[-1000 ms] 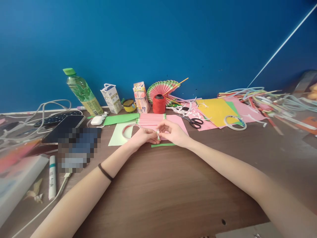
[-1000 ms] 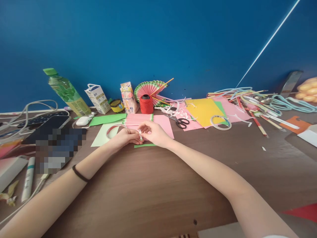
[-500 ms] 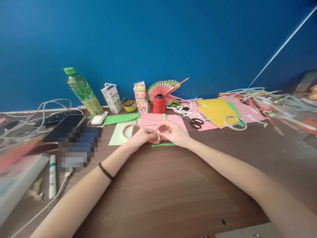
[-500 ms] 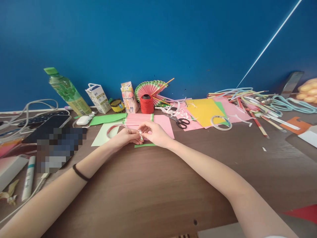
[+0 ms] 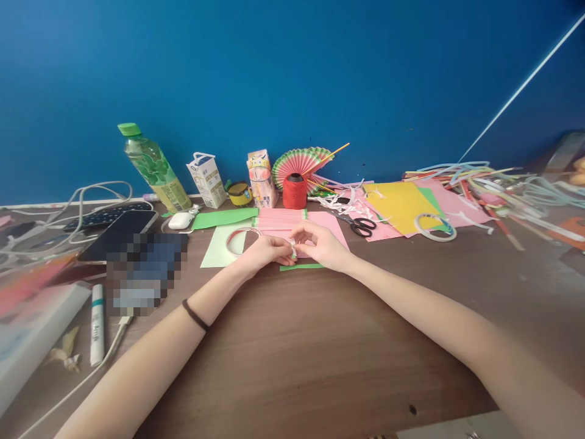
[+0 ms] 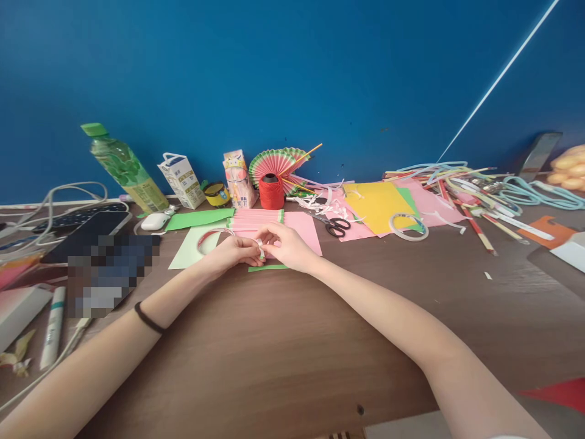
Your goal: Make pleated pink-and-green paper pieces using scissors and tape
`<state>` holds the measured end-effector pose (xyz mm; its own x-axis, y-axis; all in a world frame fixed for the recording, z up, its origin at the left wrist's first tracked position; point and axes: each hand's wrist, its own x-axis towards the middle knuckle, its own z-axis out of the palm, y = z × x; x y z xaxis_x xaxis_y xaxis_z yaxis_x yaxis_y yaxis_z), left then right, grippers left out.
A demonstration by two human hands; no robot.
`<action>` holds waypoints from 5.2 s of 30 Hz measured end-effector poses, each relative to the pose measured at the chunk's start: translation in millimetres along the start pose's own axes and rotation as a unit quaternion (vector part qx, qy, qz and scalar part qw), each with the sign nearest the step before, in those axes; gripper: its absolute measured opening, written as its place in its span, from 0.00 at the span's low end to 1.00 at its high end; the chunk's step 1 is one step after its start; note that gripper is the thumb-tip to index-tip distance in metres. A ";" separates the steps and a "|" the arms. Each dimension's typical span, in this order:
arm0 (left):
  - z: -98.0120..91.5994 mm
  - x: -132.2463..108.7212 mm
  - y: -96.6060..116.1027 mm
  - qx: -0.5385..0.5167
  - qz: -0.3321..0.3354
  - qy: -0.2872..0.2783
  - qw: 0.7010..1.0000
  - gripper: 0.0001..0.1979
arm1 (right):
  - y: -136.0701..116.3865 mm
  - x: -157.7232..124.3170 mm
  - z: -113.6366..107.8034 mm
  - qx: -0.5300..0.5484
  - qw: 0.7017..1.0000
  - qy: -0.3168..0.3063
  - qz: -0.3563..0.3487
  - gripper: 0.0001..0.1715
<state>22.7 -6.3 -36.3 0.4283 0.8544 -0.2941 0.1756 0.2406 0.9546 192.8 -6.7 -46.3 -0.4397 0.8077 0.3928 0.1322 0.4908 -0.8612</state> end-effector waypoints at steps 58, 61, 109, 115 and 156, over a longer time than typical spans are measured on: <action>2.3 -3.9 1.7 -0.030 -0.006 0.014 0.999 0.10 | -0.8 -2.8 1.5 -0.004 0.999 -0.021 -0.033 0.15; 2.9 -4.6 2.8 -0.027 -0.007 0.015 0.999 0.10 | -1.4 -2.5 1.3 -0.001 0.999 -0.022 -0.033 0.14; -2.5 2.9 -5.4 -0.036 0.007 -0.004 0.999 0.13 | -3.7 -2.0 3.7 0.085 0.996 -0.013 0.028 0.13; -2.5 3.1 -5.4 -0.035 0.009 -0.004 0.999 0.14 | -2.0 -2.4 3.8 0.085 0.996 -0.015 0.016 0.14; -1.5 1.3 -3.6 -0.030 0.002 -0.001 1.000 0.12 | 0.6 -3.0 2.6 0.044 0.999 -0.016 -0.009 0.13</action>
<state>21.4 -5.3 -40.0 0.4303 0.8549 -0.2898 0.1200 0.2640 0.9570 191.9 -9.7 -48.9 -0.4703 0.7868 0.3997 0.0464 0.4743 -0.8791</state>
